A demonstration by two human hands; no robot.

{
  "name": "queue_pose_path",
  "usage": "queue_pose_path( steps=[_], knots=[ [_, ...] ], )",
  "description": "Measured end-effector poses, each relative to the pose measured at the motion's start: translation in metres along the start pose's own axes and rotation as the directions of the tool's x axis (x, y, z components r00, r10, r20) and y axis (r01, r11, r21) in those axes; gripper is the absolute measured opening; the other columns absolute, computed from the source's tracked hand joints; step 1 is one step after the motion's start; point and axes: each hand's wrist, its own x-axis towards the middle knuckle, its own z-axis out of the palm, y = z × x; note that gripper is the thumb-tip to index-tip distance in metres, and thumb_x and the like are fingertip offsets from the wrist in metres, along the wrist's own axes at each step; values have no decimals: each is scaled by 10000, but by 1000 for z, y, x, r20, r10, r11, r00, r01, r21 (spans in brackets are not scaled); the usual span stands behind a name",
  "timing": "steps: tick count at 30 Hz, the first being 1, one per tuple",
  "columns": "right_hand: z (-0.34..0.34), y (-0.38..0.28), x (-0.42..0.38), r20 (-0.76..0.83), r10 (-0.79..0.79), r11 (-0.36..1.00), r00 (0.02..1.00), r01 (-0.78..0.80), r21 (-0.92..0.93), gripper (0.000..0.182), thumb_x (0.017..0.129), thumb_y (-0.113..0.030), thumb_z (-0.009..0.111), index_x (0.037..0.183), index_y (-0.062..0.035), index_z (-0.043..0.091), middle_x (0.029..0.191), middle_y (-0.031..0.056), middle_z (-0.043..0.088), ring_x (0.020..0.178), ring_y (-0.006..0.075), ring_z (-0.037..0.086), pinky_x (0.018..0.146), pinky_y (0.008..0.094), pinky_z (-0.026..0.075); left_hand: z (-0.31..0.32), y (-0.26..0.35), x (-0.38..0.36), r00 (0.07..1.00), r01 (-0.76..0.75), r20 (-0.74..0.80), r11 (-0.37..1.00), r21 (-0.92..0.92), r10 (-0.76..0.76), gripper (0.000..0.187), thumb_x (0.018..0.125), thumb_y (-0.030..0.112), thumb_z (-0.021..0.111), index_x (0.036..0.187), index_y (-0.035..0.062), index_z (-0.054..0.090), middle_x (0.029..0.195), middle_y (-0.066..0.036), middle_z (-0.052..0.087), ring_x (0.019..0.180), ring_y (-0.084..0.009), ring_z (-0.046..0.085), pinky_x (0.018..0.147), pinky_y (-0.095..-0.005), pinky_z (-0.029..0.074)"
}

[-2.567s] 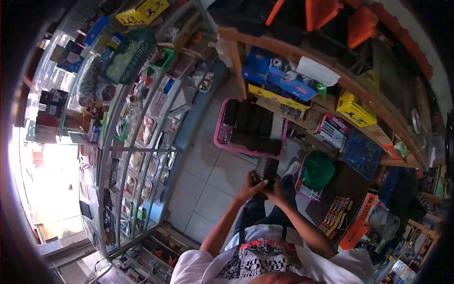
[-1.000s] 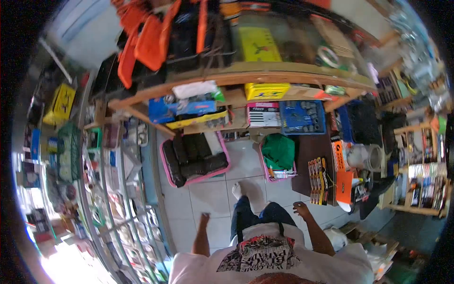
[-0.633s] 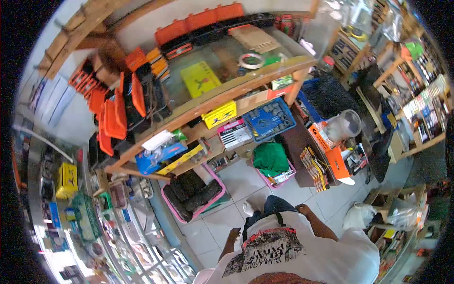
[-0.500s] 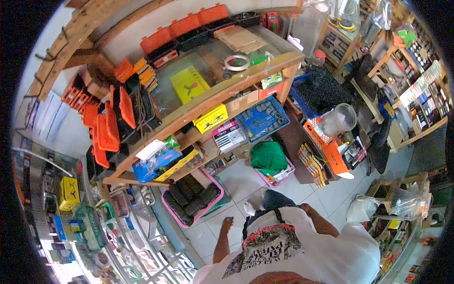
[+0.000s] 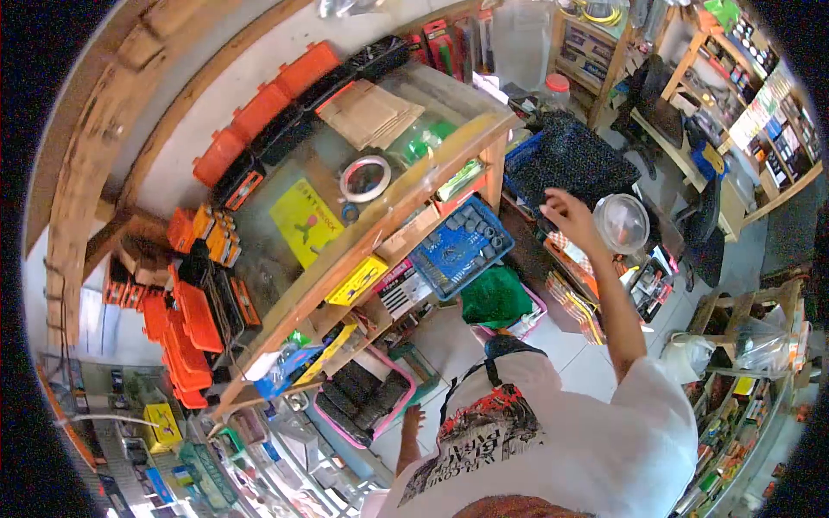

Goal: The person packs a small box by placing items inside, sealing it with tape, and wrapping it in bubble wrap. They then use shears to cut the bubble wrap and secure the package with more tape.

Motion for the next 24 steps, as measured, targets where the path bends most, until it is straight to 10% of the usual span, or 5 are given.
queue_pose_path(
  steps=[2,4,9,18,24],
  knots=[
    [-4,18,31,69,-91,898,993,112,-426,655,867,-524,694,1296,-37,609,1045,187,704,971,338,691,837,445,542,15,0,-11,999,33,-13,999,14,-33,628,982,582,416,1450,166,464,1319,-62,632,1164,-280,603,867,-539,483],
    [14,41,46,329,160,776,931,87,-624,683,805,-533,749,1243,-22,632,1062,243,696,1031,414,667,860,497,536,32,4,-16,998,61,-22,998,28,-61,609,986,560,427,1442,159,471,1318,-64,630,1166,-276,602,876,-527,483],
    [35,86,44,182,161,862,970,-49,-505,377,941,-394,614,1027,-43,719,1003,262,693,924,471,670,839,551,536,48,22,-18,997,61,-47,997,43,-59,563,995,506,455,1422,140,489,1315,-69,625,1170,-265,599,897,-495,482],
    [-25,33,68,-287,229,856,930,-333,-396,351,1000,-358,562,953,-37,697,883,260,681,862,477,658,754,556,518,26,81,33,988,-82,-125,991,106,95,482,1011,409,504,1386,107,521,1309,-77,616,1179,-245,594,935,-437,482],
    [-60,18,92,-396,-29,955,918,-92,-282,392,1003,-434,565,1010,-52,651,958,237,696,913,466,660,771,501,532,39,151,84,932,-315,-101,915,252,348,427,1022,344,537,1362,85,542,1305,-83,610,1185,-232,591,960,-398,481]
  ],
)
